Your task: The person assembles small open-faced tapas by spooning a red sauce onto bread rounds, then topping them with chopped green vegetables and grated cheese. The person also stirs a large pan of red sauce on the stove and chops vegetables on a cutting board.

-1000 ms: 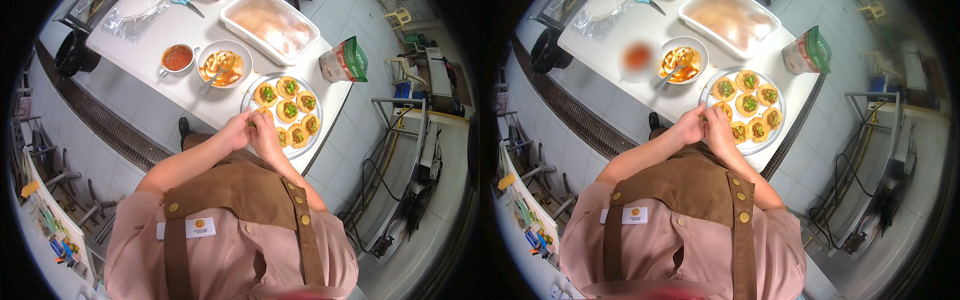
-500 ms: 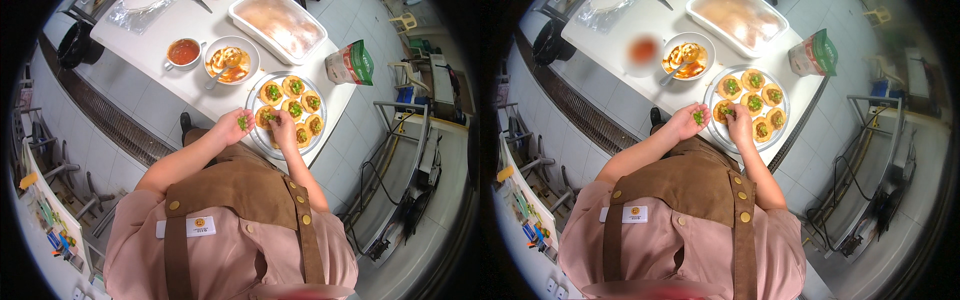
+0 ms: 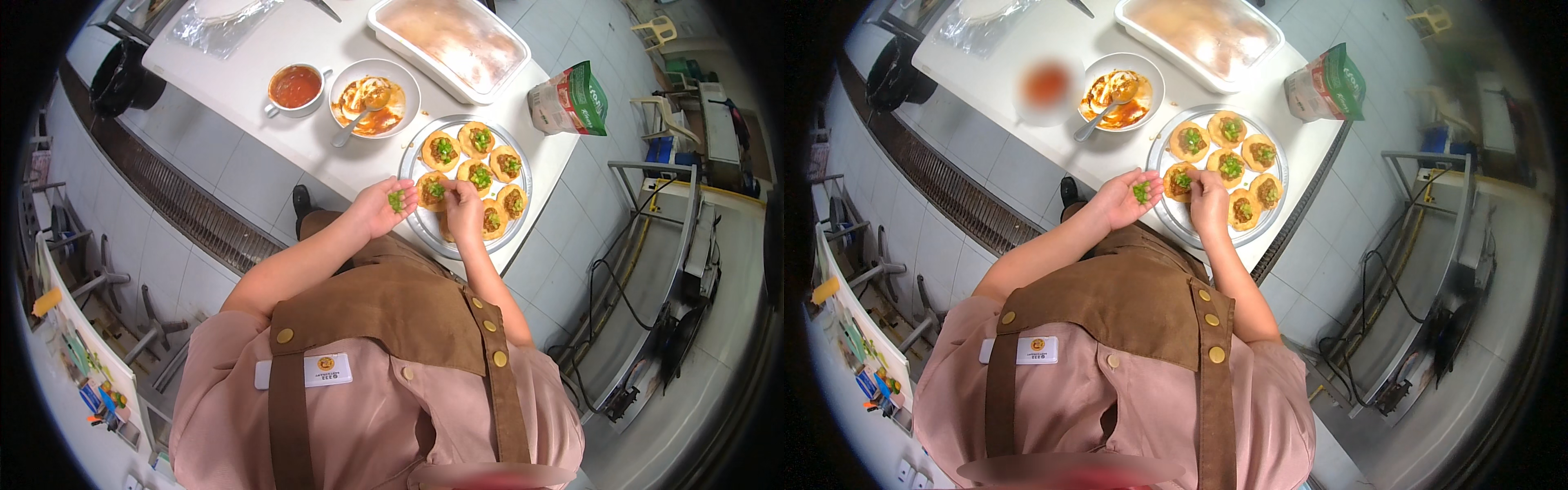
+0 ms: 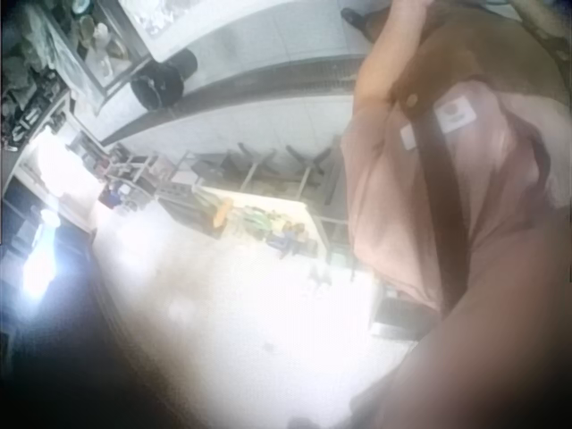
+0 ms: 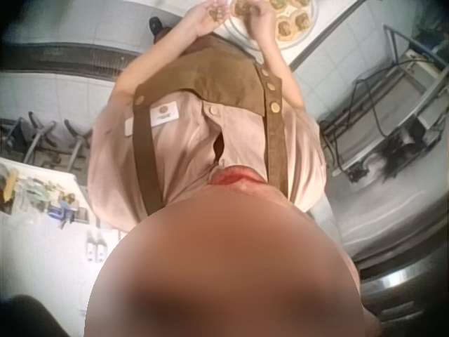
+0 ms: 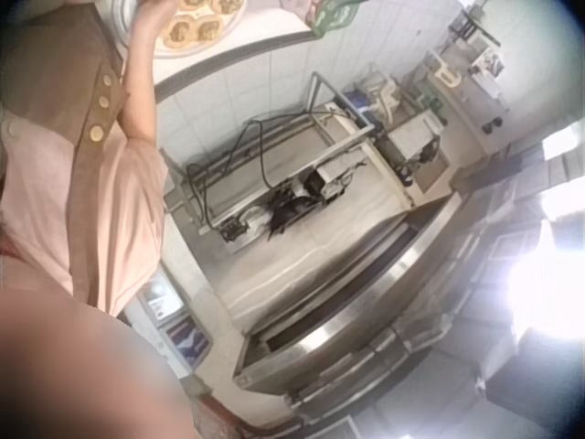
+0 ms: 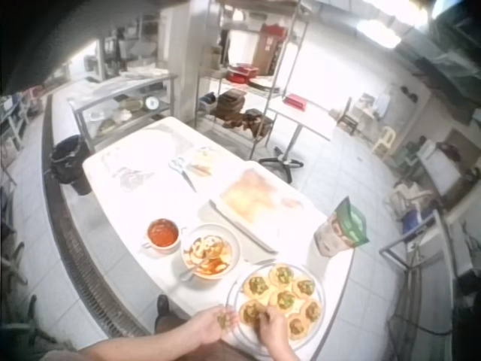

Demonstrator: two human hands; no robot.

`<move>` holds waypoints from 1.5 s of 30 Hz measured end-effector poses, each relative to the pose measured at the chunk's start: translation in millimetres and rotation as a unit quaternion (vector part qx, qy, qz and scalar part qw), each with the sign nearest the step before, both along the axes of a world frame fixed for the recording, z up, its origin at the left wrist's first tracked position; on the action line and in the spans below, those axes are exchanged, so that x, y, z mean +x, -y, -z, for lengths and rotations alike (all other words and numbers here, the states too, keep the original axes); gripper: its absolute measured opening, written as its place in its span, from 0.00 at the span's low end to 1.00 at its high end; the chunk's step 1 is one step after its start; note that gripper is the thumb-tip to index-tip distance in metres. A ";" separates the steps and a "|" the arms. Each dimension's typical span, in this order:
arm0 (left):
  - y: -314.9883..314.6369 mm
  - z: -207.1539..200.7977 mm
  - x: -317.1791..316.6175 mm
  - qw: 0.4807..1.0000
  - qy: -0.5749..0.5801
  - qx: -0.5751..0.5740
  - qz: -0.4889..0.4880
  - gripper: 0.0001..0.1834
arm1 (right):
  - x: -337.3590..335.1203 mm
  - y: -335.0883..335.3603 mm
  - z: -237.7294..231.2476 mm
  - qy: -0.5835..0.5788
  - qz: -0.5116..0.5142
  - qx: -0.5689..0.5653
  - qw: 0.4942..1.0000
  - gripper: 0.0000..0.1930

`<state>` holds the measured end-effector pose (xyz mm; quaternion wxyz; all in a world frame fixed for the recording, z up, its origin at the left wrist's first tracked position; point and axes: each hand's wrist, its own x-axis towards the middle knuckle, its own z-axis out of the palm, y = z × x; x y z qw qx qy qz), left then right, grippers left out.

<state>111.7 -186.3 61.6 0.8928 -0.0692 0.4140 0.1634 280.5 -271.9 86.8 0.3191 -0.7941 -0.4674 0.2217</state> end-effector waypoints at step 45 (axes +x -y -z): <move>16.1 -10.4 27.7 0.988 0.082 -0.021 0.127 0.14 | -16.1 16.8 -34.8 -0.221 0.005 -0.035 0.975 0.09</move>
